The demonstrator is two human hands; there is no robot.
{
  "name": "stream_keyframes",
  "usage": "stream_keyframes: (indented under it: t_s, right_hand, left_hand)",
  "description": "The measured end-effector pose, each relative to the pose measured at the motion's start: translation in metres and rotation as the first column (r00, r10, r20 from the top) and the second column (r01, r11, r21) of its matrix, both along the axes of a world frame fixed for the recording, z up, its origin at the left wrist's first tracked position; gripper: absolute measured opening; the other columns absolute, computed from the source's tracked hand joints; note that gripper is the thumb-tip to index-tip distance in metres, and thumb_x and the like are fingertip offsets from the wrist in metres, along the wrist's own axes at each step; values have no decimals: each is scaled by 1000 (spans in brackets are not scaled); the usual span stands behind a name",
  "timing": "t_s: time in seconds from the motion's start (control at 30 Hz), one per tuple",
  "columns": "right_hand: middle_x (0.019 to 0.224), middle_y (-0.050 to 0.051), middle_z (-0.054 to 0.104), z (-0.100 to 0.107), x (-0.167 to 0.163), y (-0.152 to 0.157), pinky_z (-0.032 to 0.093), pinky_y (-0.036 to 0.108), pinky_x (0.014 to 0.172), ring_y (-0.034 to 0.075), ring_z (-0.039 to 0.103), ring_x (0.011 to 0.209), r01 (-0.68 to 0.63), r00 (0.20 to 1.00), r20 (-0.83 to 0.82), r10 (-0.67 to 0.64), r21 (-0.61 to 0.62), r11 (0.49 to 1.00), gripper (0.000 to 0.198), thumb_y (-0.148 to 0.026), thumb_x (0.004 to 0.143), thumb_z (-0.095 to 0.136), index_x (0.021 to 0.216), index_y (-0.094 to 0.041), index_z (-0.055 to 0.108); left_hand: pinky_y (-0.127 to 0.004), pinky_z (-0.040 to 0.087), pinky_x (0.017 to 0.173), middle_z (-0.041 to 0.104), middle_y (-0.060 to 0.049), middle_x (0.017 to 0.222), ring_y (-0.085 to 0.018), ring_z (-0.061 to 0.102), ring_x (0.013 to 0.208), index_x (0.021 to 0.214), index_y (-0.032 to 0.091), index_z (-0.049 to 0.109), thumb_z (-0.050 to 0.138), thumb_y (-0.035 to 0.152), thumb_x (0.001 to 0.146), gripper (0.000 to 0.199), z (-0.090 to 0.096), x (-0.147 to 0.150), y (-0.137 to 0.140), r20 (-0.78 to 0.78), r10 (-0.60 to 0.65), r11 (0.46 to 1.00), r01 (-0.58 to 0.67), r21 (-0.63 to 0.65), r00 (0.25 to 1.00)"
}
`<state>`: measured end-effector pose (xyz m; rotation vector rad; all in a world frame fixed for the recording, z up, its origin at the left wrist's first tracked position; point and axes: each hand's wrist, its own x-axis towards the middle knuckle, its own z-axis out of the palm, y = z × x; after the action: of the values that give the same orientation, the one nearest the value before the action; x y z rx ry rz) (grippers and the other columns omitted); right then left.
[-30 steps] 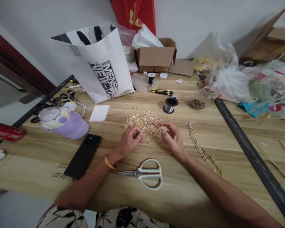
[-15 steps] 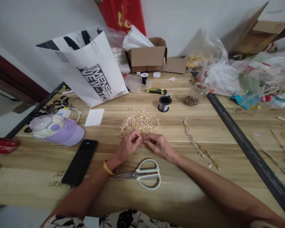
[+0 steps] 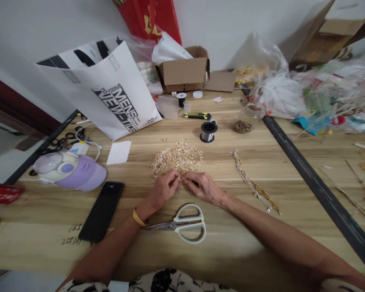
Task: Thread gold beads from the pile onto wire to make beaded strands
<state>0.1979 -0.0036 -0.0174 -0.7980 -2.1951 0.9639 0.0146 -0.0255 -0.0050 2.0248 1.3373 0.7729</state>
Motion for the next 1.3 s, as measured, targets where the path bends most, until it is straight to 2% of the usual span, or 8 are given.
stream_keyframes:
  t_s: [0.2,0.33,0.53,0.7,0.87,1.07,1.3]
  right_hand:
    - [72,2,61,3,1,0,37,21,60,12,50,59,-40,999,13,40,37,999,19,-15,90,42,91,-18,61]
    - [76,2,62,4,0,-2,39,21,63,12,52,62,-69,997,-22,69,31,997,19,-14,90,42,94,-19,60]
    - [68,0,59,-1,-1,0,38,20,57,10,48,55,67,997,-46,-69,-40,997,16,-18,91,43,90,-16,59]
    - [65,-1,57,-4,0,3,35,20,53,10,45,53,71,997,-40,-73,-63,995,15,-19,90,44,90,-16,59]
    - [65,-1,56,-3,1,3,34,20,53,9,44,53,72,997,-33,-74,-49,996,15,-19,90,44,89,-16,59]
    - [63,-2,54,-2,1,2,33,20,53,9,44,53,74,997,5,-74,-33,997,15,-18,89,45,87,-16,59]
    - [64,-1,54,-3,1,2,34,19,53,9,44,53,59,998,10,-58,-30,998,15,-17,89,45,88,-15,59]
  left_hand:
    - [-21,41,55,54,4,56,-11,53,51,78,20,49,45,18,86,9,-1,1,0,23,30,1000,-30,1,999]
    - [-20,42,54,55,4,56,-11,54,51,78,18,52,48,22,86,9,0,-1,3,88,52,997,-46,-66,995]
    - [-23,50,62,62,-1,69,-14,62,62,80,16,57,45,31,89,21,2,-2,6,271,51,979,5,-203,961]
    - [-27,52,67,67,-5,79,-16,64,70,87,15,60,40,36,92,30,1,-5,8,336,41,960,56,-273,941]
    - [-26,49,68,66,-3,73,-16,63,70,85,15,61,52,34,86,21,-1,-6,8,254,-1,977,55,-207,967]
    - [-22,47,65,66,0,69,-13,61,67,78,17,61,49,26,88,18,0,-5,8,114,-22,997,31,-74,993]
    - [-20,44,60,63,2,63,-11,59,59,77,17,59,50,22,87,14,0,-3,5,36,-29,999,29,-13,999]
